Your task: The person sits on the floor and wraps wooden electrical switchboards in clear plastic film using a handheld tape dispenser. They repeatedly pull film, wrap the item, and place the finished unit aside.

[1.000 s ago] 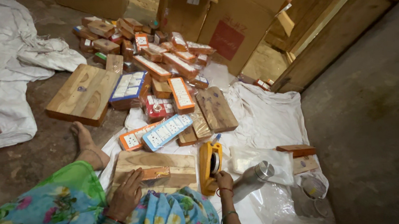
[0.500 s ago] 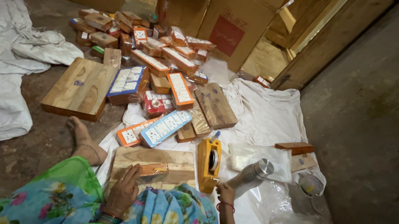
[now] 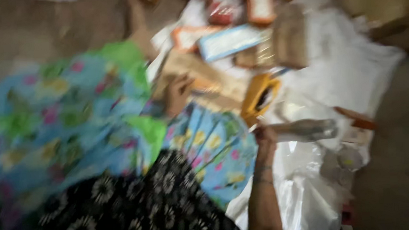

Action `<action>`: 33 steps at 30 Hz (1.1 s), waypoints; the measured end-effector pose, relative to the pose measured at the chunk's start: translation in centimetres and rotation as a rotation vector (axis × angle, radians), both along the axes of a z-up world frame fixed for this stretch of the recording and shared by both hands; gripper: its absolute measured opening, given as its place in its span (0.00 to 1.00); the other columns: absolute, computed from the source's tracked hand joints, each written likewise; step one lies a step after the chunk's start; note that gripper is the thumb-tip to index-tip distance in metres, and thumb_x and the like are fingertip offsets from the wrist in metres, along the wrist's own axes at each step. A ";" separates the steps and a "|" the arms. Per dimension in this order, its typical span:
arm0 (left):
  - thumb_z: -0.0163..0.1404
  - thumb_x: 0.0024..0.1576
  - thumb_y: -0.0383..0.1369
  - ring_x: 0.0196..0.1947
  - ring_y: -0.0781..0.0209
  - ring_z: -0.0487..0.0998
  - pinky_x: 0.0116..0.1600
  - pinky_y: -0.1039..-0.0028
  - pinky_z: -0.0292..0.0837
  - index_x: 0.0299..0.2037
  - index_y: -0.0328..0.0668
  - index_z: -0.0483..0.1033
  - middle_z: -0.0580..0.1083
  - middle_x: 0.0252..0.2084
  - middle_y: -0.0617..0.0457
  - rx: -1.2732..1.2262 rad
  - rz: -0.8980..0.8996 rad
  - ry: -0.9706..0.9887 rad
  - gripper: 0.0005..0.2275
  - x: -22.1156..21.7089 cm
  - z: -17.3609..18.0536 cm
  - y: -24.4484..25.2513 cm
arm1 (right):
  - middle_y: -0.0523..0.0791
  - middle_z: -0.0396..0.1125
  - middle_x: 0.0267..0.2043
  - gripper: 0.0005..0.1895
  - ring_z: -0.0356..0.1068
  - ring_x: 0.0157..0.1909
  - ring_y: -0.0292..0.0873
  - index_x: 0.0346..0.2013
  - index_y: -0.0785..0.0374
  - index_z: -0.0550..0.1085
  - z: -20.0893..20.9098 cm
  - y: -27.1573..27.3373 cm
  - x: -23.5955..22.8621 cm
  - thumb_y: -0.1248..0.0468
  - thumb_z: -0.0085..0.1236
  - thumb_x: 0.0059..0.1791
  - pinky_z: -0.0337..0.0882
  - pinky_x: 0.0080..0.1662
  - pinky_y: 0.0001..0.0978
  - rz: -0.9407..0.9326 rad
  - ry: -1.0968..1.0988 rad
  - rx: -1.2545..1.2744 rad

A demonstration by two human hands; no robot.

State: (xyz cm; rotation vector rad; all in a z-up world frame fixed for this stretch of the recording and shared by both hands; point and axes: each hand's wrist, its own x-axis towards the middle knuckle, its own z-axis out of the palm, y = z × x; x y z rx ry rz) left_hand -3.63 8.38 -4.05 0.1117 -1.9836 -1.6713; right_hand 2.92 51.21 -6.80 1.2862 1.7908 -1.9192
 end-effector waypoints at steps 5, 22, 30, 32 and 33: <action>0.54 0.60 0.26 0.45 0.67 0.78 0.51 0.77 0.75 0.64 0.46 0.71 0.78 0.46 0.52 0.379 0.037 -0.079 0.20 -1.2 -2.8 2.5 | 0.40 0.67 0.28 0.06 0.64 0.30 0.36 0.38 0.63 0.79 6.8 -0.3 -4.8 0.63 0.59 0.51 0.66 0.34 0.29 0.123 0.257 0.222; 0.54 0.63 0.30 0.40 0.71 0.76 0.48 0.77 0.76 0.79 0.59 0.39 0.78 0.43 0.53 0.406 -0.141 -0.156 0.40 -0.3 0.1 -0.1 | 0.54 0.68 0.24 0.13 0.64 0.26 0.43 0.43 0.63 0.82 13.8 -31.7 -16.3 0.60 0.66 0.47 0.65 0.32 0.39 1.401 0.631 0.720; 0.51 0.65 0.26 0.49 0.53 0.78 0.55 0.66 0.76 0.73 0.54 0.64 0.73 0.51 0.47 -0.047 -0.240 0.010 0.25 -0.2 -0.4 -1.4 | 0.56 0.72 0.29 0.25 0.73 0.32 0.55 0.35 0.67 0.77 9.5 -28.8 -20.0 0.47 0.74 0.42 0.71 0.36 0.45 1.573 0.777 1.061; 0.50 0.66 0.27 0.52 0.47 0.78 0.55 0.64 0.74 0.70 0.51 0.66 0.73 0.54 0.45 -0.077 -0.212 -0.015 0.22 -0.5 -0.3 -1.5 | 0.56 0.72 0.27 0.27 0.73 0.31 0.54 0.34 0.68 0.77 9.9 -27.6 -20.6 0.46 0.75 0.41 0.71 0.35 0.43 1.580 0.654 1.093; 0.50 0.66 0.27 0.53 0.44 0.77 0.55 0.63 0.73 0.69 0.50 0.67 0.72 0.56 0.43 -0.091 -0.199 -0.027 0.20 -0.5 -0.4 -1.5 | 0.56 0.72 0.27 0.28 0.74 0.29 0.50 0.33 0.69 0.77 10.4 -26.8 -20.6 0.46 0.75 0.41 0.71 0.35 0.41 1.575 0.527 1.039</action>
